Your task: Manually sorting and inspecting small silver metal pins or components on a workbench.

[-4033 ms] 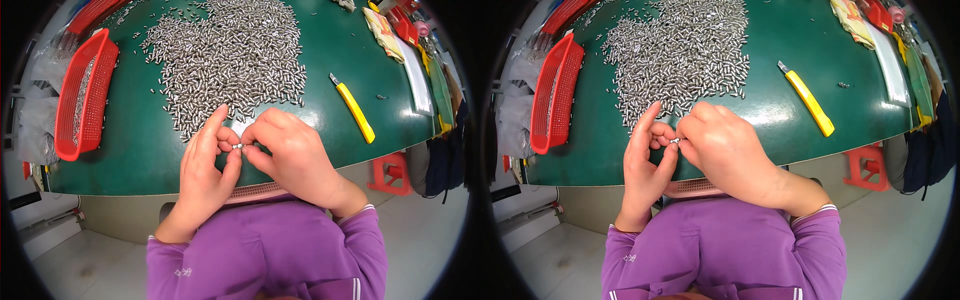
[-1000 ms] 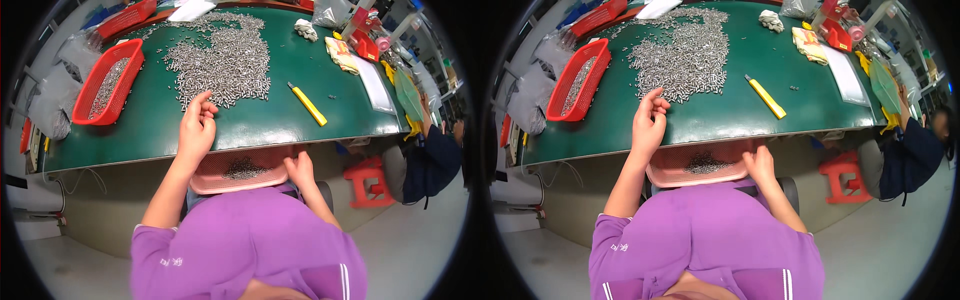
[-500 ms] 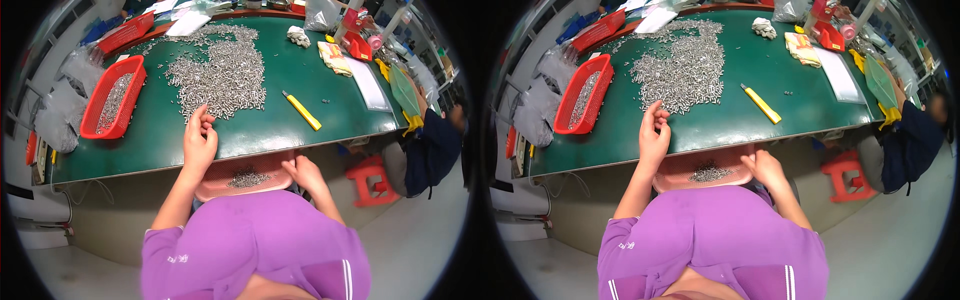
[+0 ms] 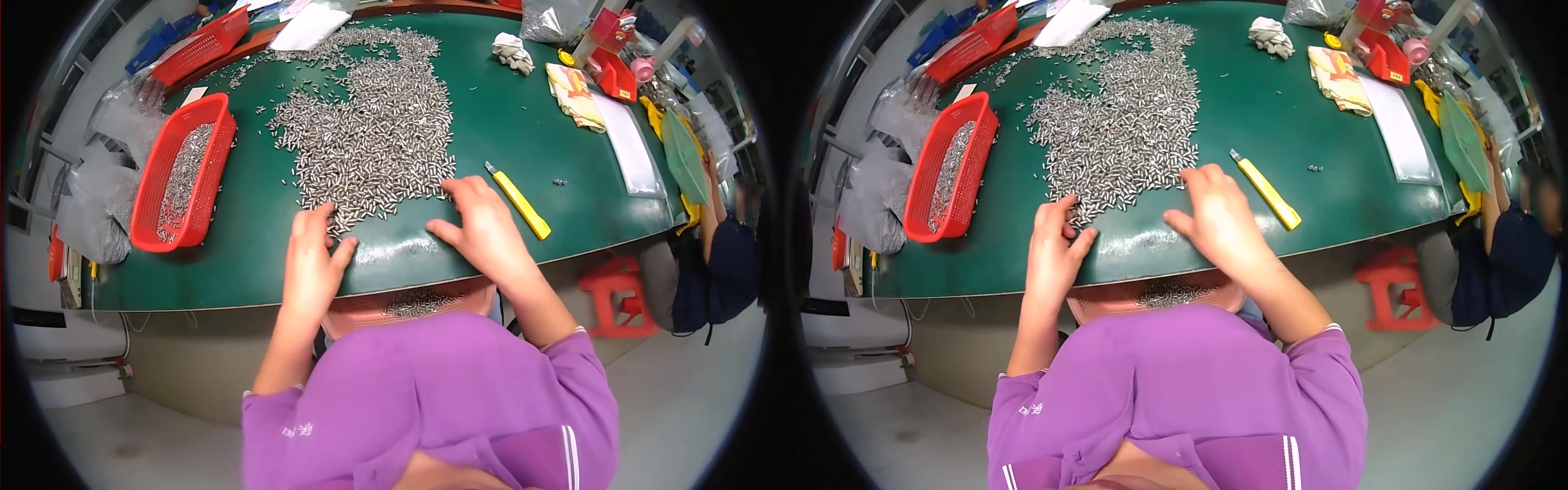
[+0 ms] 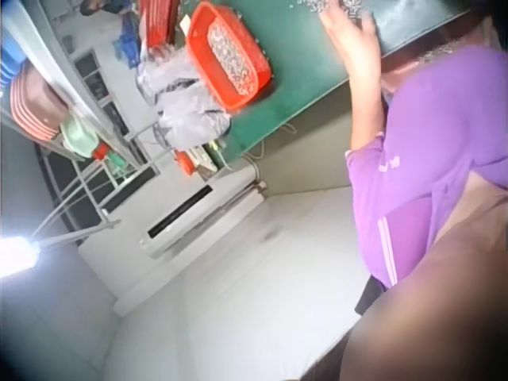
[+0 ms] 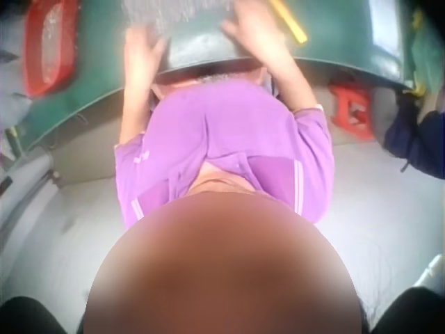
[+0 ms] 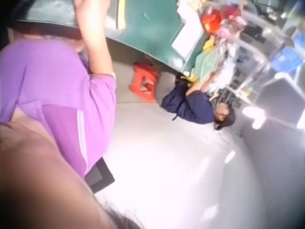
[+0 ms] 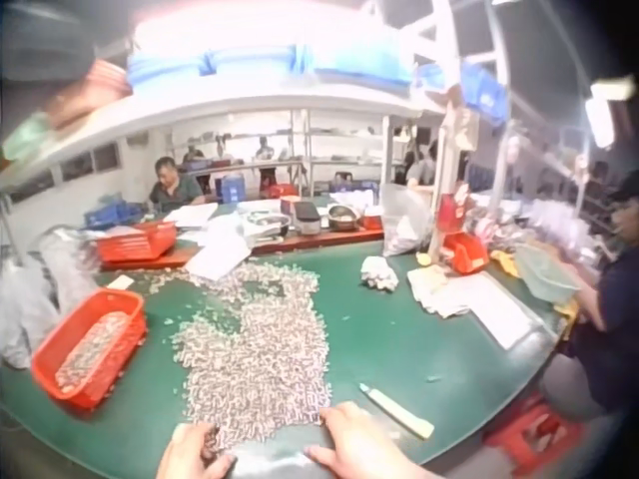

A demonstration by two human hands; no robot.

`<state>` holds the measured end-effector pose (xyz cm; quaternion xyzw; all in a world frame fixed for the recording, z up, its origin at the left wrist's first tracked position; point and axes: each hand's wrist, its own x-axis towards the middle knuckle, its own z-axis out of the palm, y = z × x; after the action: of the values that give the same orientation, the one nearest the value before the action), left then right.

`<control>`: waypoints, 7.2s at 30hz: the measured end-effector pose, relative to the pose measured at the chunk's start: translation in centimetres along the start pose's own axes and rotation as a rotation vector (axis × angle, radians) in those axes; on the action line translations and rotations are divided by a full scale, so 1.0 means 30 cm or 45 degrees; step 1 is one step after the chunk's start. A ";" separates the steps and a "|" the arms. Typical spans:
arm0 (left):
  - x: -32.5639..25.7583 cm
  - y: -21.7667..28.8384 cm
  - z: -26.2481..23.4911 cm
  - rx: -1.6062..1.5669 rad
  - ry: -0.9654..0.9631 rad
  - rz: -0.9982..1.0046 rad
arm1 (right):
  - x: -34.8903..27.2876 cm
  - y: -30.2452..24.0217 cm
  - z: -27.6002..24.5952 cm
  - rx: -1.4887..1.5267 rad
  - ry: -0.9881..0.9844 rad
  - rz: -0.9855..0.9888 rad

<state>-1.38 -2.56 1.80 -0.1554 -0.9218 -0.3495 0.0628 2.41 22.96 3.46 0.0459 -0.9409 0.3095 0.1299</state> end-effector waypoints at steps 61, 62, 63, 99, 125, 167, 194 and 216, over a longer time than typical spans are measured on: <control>0.051 0.048 0.095 -0.354 0.036 0.302 | 0.446 0.093 0.009 0.501 -0.239 -0.328; 0.051 0.050 0.093 -0.360 0.052 0.273 | 0.421 0.057 -0.035 0.668 -0.393 -0.011; 0.050 0.052 0.087 -0.363 0.068 0.244 | 0.384 0.027 -0.091 0.576 -0.377 -0.057; 0.010 0.090 0.110 -0.299 -0.112 0.238 | 0.038 -0.050 0.080 0.165 -0.038 -0.254; 0.019 0.073 0.103 -0.321 -0.109 0.378 | 0.006 -0.049 0.079 0.220 -0.154 -0.195; -0.022 0.087 0.083 -0.332 -0.132 0.266 | 0.003 -0.053 0.082 0.307 -0.166 -0.131; -0.013 0.078 0.075 -0.369 -0.222 0.200 | 0.005 -0.073 0.086 0.192 -0.201 -0.193; -0.028 0.051 0.066 -0.406 -0.161 0.173 | 0.006 -0.103 0.128 0.135 -0.184 -0.236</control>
<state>-0.10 -0.36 1.10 -0.2469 -0.8442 -0.4757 0.0026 1.93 18.21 2.31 0.1617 -0.9218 0.3415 0.0873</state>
